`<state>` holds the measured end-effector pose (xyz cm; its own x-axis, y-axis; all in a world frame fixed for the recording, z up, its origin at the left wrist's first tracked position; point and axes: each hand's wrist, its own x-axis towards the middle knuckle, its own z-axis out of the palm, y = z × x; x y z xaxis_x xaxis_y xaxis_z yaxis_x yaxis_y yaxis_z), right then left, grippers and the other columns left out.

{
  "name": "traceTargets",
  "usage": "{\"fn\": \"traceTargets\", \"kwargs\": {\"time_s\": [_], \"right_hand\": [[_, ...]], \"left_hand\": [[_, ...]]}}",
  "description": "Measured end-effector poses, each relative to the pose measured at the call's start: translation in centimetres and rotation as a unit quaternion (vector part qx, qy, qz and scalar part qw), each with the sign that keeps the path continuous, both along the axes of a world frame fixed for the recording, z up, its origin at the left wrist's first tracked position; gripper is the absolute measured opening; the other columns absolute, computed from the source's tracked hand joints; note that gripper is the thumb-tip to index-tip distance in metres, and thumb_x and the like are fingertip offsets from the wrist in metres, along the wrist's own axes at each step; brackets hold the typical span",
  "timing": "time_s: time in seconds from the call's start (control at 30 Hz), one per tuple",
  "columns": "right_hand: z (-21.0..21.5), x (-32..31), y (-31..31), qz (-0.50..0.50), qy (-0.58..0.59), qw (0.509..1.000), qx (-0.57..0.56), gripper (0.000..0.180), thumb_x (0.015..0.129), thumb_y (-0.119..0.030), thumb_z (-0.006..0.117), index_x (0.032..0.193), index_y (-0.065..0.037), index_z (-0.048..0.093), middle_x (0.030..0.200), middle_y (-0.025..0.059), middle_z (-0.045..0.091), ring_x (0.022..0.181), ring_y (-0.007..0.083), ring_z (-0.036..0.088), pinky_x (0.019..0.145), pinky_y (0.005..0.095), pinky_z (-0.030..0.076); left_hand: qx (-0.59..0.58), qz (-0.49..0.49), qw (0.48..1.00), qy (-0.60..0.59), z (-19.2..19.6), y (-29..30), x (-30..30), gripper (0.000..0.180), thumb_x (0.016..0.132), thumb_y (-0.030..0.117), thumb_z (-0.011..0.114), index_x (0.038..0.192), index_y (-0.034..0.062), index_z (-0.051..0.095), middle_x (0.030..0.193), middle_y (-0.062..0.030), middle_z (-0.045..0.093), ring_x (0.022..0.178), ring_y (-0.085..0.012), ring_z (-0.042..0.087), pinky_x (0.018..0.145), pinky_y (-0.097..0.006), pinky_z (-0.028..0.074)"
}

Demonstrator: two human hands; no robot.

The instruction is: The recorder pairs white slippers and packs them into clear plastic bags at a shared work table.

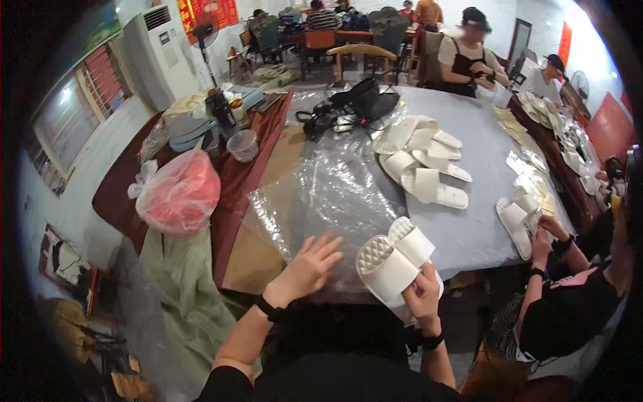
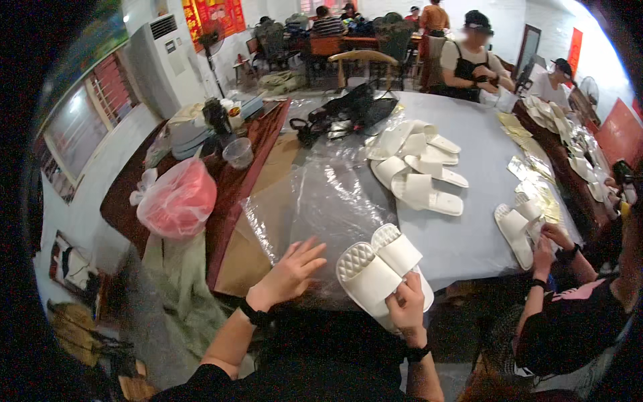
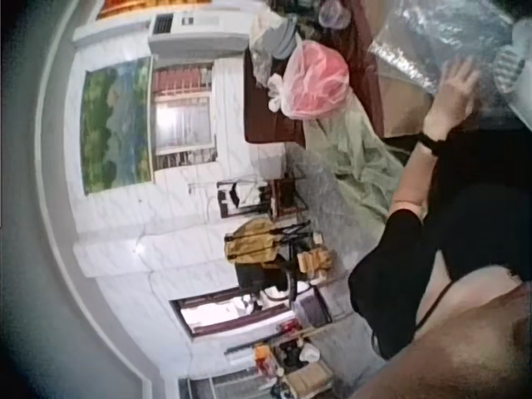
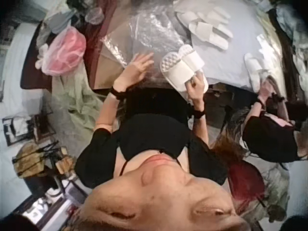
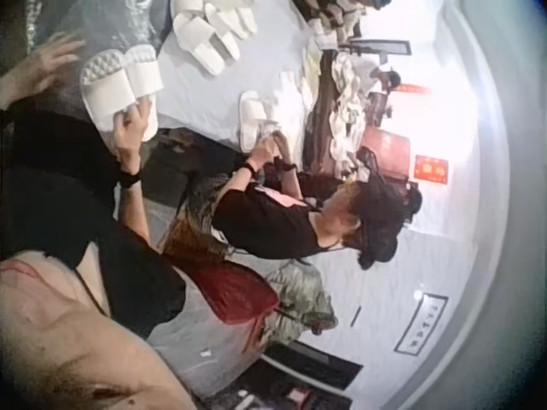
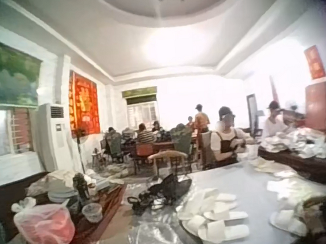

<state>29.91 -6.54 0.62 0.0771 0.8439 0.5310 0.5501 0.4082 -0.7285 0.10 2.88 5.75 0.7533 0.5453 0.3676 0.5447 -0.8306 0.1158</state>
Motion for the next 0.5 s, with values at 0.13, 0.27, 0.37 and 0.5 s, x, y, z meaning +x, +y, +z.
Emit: {"fn": "traceTargets", "kwargs": {"time_s": [0.13, 0.27, 0.37, 0.5], "right_hand": [[0.7, 1.3, -0.6, -0.046, -0.001, 0.998, 0.032, 0.036, 0.071, 0.003, 0.062, 0.106, 0.003, 0.071, 0.103, 0.0154, 0.063, 0.097, 0.0336, 0.057, 0.083, 0.0401, 0.047], [2.1, 2.7, -2.2, -0.087, -0.004, 0.996, 0.024, 0.042, 0.071, 0.004, 0.061, 0.111, 0.002, 0.072, 0.104, 0.0155, 0.064, 0.097, 0.0334, 0.059, 0.083, 0.0387, 0.048], [3.2, 3.5, -3.0, -0.087, 0.007, 0.996, 0.012, 0.030, 0.082, -0.001, 0.064, 0.110, 0.005, 0.071, 0.109, 0.0134, 0.063, 0.098, 0.0269, 0.061, 0.085, 0.0332, 0.047], [4.6, 3.7, -3.8, -0.085, -0.010, 0.996, 0.021, 0.030, 0.081, 0.001, 0.063, 0.110, 0.005, 0.071, 0.109, 0.0137, 0.064, 0.099, 0.0271, 0.061, 0.084, 0.0327, 0.047]], "left_hand": [[-0.077, 0.057, 0.994, 0.048, -4.4, -0.8, -0.6, 0.042, 0.087, 0.011, 0.074, 0.126, 0.0038, 0.060, 0.143, -0.0185, 0.055, 0.137, -0.0390, 0.046, 0.105, -0.049, 0.047], [-0.135, 0.106, 0.985, 0.031, -4.2, -2.3, 0.0, 0.046, 0.086, 0.017, 0.076, 0.126, 0.0036, 0.060, 0.135, -0.0185, 0.059, 0.124, -0.0375, 0.054, 0.101, -0.050, 0.048], [-0.128, 0.105, 0.986, 0.032, -4.2, -3.0, 0.9, 0.052, 0.082, 0.023, 0.080, 0.127, 0.0047, 0.061, 0.131, -0.0192, 0.060, 0.121, -0.0365, 0.054, 0.099, -0.048, 0.049], [-0.143, 0.107, 0.984, 0.016, -3.8, -3.5, 2.2, 0.062, 0.079, 0.023, 0.079, 0.135, 0.0065, 0.059, 0.135, -0.0224, 0.054, 0.126, -0.0400, 0.049, 0.098, -0.050, 0.043]]}}
